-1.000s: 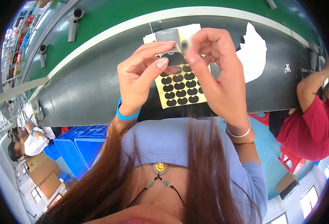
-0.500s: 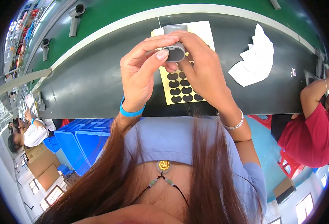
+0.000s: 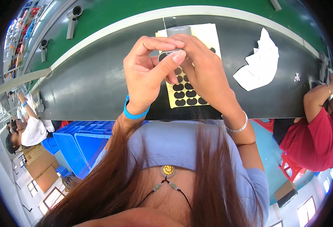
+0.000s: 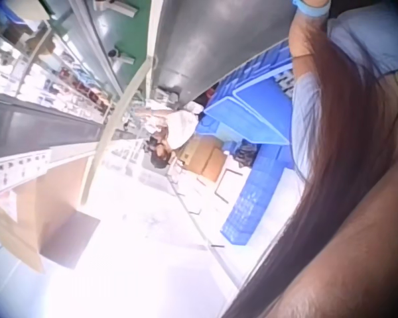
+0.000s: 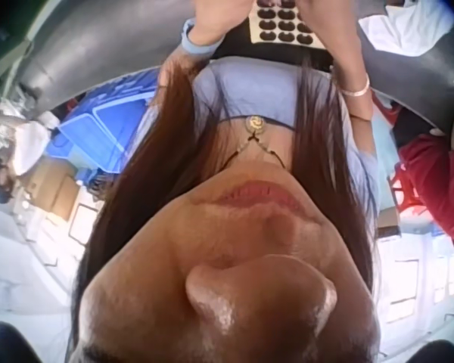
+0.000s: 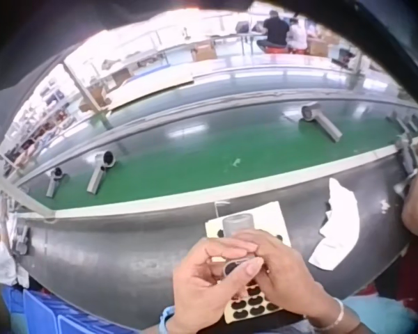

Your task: The person takes handheld fan bodies from a conveyor belt, peels adhesive pads from a sticker sheet by hand, applies the pads onto the base of each fan body, and places the fans back onto the conveyor belt.

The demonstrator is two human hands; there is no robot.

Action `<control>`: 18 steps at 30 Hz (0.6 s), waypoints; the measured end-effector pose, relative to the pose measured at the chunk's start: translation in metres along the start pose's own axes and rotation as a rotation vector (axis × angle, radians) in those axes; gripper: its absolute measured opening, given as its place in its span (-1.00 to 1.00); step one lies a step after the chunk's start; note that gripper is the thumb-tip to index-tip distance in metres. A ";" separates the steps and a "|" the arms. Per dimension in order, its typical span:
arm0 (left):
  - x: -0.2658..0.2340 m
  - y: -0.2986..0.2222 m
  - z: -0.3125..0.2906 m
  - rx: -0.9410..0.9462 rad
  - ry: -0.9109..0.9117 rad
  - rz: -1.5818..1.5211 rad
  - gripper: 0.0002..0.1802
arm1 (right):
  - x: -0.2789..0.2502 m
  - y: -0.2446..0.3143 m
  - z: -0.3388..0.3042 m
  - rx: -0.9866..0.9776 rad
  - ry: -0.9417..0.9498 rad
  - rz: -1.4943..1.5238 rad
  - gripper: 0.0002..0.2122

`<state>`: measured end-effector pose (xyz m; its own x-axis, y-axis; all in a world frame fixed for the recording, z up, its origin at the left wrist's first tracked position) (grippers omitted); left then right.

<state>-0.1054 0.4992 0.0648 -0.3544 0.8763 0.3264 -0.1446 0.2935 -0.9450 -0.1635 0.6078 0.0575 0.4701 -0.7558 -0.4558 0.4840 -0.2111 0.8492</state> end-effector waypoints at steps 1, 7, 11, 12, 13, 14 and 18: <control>-0.001 0.001 0.000 0.003 0.003 -0.001 -0.82 | 0.001 0.001 0.001 -0.027 0.002 -0.003 -0.67; -0.015 -0.002 -0.003 0.003 -0.004 -0.125 -0.85 | 0.012 0.002 0.006 -0.008 0.061 0.075 -0.62; -0.025 -0.012 0.000 -0.021 0.071 -0.116 -0.77 | 0.006 0.006 0.031 -0.087 0.167 0.034 -0.54; -0.027 -0.019 -0.002 0.059 0.050 -0.134 -0.72 | 0.002 0.006 0.039 -0.104 0.150 -0.057 -0.52; -0.029 -0.025 -0.005 0.137 0.025 -0.147 -0.64 | 0.002 0.005 0.055 -0.134 0.189 0.016 -0.51; -0.035 -0.028 -0.007 0.156 0.069 -0.100 -0.56 | 0.000 0.005 0.074 -0.236 0.195 -0.094 -0.54; -0.053 -0.039 -0.024 0.179 0.005 0.002 -0.70 | 0.006 -0.059 0.156 -0.303 0.157 -0.536 -0.58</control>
<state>-0.0587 0.4504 0.0842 -0.3504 0.8786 0.3244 -0.3068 0.2195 -0.9261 -0.3046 0.5190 0.0463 0.1957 -0.4895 -0.8497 0.8589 -0.3326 0.3895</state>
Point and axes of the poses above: each hand's wrist, its own z-axis towards the middle knuckle, its own x-axis out of the palm, y = z × x, the point moved 5 cm from there along z, towards the middle knuckle, and after that the axes turned 1 degree about x, right-handed, at the moved point
